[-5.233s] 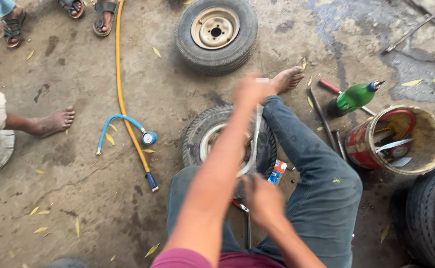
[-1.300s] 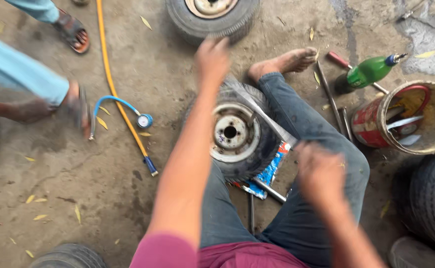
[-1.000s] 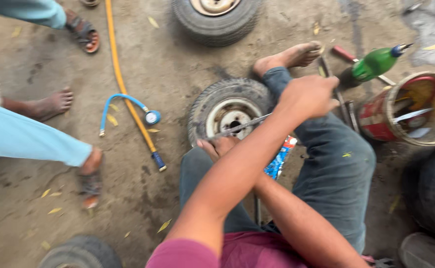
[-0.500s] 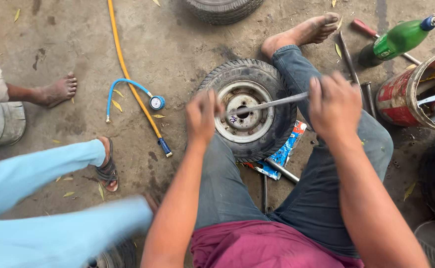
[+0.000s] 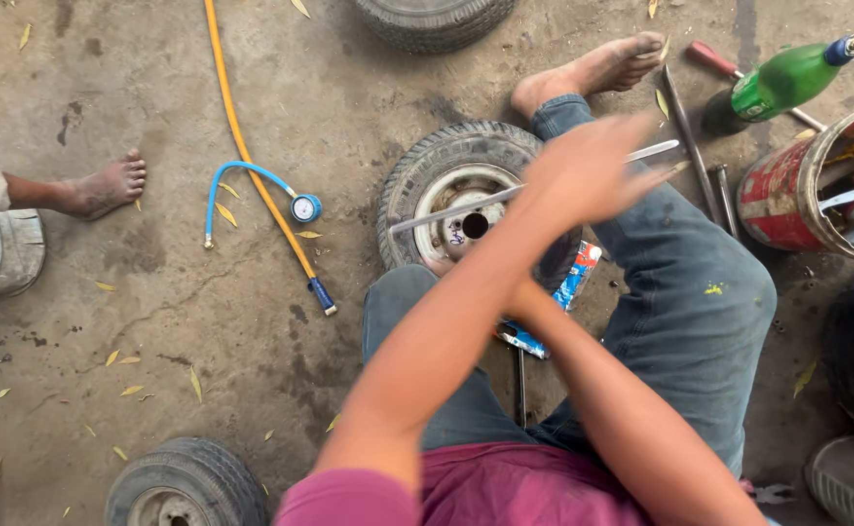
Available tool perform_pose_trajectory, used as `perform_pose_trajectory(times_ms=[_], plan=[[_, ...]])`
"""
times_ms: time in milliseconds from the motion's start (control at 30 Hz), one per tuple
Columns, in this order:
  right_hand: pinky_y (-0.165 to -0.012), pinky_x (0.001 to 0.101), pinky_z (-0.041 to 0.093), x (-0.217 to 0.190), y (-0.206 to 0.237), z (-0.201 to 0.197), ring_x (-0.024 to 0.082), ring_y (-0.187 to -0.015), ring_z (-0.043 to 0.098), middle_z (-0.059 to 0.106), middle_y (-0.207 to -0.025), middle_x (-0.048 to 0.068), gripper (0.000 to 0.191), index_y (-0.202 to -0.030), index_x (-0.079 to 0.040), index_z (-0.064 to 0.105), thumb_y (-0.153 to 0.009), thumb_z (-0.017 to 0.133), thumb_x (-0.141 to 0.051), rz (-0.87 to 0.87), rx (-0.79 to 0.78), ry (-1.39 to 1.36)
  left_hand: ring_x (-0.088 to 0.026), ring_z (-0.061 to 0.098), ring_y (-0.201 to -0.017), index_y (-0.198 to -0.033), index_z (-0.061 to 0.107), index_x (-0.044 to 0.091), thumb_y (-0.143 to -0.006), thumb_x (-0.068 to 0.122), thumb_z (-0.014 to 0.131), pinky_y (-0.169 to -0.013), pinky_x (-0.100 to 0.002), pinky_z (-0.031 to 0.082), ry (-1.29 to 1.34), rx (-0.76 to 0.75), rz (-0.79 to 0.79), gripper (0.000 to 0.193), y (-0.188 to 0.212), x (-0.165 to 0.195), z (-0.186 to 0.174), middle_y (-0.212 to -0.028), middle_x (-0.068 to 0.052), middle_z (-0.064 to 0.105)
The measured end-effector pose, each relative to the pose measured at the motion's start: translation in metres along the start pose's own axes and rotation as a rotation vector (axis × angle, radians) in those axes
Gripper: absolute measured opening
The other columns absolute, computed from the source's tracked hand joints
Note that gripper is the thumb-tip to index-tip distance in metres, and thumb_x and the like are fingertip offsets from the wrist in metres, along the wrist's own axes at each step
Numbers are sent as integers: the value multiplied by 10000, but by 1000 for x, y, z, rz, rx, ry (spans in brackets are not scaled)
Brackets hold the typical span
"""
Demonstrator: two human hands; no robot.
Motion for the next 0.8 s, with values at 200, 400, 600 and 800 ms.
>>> perform_pose_trajectory(times_ms=[200,400,600,800], plan=[[-627,356,558,160,130,-113,188,-642,673,693,-752,70,391,-869,-73,710,-1073,459,-293,1200,805,-831,-330,700,-918,-1132,682,71,-788,474,826,-795,-459,548,-234,169,-254,549,162,-38,-153,-996,-123,726],[-680,420,487,127,42,-159,332,-746,643,650,-809,145,376,-921,-12,658,-1212,597,-243,716,97,314,-300,689,-735,-802,670,95,-1028,439,640,-676,-438,509,-34,410,-390,413,155,-99,-154,-801,-101,695],[-690,451,549,31,101,-119,360,-778,718,732,-880,152,190,-984,-82,739,-984,596,-207,882,-148,215,-273,769,-801,-1006,722,91,-873,342,693,-713,-399,587,216,725,-411,286,2,-141,-161,-892,-102,784],[-817,441,502,54,80,85,299,-845,604,664,-914,246,433,-990,15,683,-1058,611,-407,1001,-545,-307,-297,722,-1099,-1088,759,201,-877,255,662,-941,-444,567,-216,-151,-79,239,-86,1,30,-1107,-104,770]])
Point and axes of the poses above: each hand's wrist, its own y-axis away from the middle knuckle, its own z-axis out of the palm, x = y × z, the point moved 10 cm from there along -y, towards the middle knuckle
